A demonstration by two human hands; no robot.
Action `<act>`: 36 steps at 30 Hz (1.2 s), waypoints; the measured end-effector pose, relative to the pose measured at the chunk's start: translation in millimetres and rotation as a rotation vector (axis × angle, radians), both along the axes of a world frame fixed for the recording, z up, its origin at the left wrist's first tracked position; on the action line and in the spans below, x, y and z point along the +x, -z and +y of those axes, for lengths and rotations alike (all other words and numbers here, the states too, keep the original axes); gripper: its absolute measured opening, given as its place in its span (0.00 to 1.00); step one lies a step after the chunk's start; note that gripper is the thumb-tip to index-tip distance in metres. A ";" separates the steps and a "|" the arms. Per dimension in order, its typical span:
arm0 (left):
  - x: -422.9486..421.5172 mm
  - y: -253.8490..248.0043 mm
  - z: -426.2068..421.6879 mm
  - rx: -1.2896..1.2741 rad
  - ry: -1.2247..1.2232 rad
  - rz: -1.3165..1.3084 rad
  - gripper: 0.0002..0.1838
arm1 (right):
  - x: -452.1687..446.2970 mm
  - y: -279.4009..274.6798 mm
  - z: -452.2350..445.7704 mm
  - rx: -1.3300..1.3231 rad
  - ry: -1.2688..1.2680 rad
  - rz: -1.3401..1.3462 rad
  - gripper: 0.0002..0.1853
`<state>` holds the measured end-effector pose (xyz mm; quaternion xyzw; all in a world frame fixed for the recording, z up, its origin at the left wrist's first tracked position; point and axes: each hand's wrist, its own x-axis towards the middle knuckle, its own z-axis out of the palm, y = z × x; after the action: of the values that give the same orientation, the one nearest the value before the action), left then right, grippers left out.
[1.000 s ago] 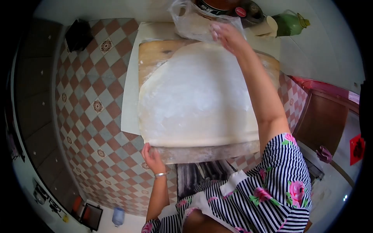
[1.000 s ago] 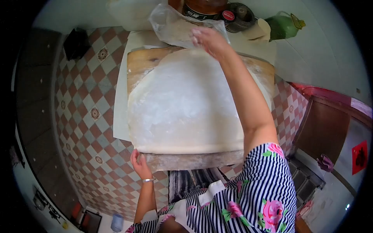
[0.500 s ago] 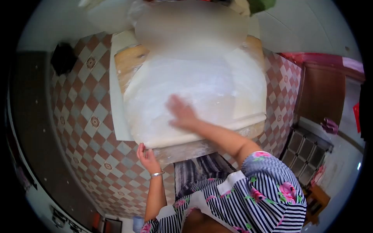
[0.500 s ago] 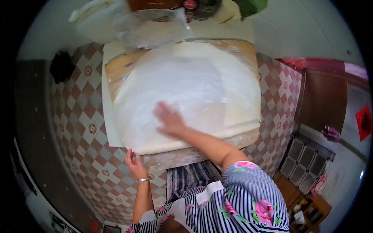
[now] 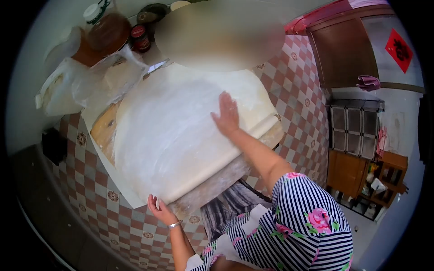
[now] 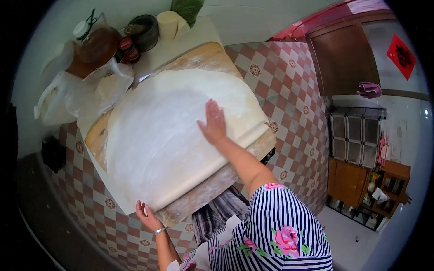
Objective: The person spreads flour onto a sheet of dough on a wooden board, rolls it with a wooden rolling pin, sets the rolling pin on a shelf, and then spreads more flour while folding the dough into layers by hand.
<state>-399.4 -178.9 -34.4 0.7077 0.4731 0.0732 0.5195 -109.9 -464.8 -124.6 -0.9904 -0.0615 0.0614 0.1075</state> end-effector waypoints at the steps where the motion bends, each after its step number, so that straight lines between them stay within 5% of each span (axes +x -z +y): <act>1: 4.0 -1.3 -2.0 -0.007 0.012 0.007 0.21 | 10.2 -0.5 -19.3 -0.022 0.019 -0.027 0.44; 11: 32.1 -2.6 -22.9 -0.060 0.102 -0.012 0.22 | 0.2 -4.1 -73.7 -0.110 0.632 0.100 0.42; 18: 38.8 -11.7 -20.2 -0.011 0.087 -0.031 0.22 | 60.9 23.3 -100.2 -0.021 0.764 -0.075 0.43; 28: 19.9 -7.8 -23.2 -0.043 -0.020 0.024 0.24 | 29.2 3.5 88.4 0.072 -0.092 -0.103 0.42; 34: 23.0 -8.4 -18.7 -0.017 -0.069 -0.024 0.23 | -72.9 5.0 178.6 0.228 -0.937 0.200 0.41; 36: 19.5 -6.2 -9.7 -0.001 -0.087 -0.023 0.23 | -100.7 -3.3 165.1 0.283 -1.200 0.253 0.33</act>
<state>-379.9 -188.6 -28.2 0.6855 0.4973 0.1036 0.5217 -210.6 -299.8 -121.3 -0.7447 -0.6008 0.2191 0.1911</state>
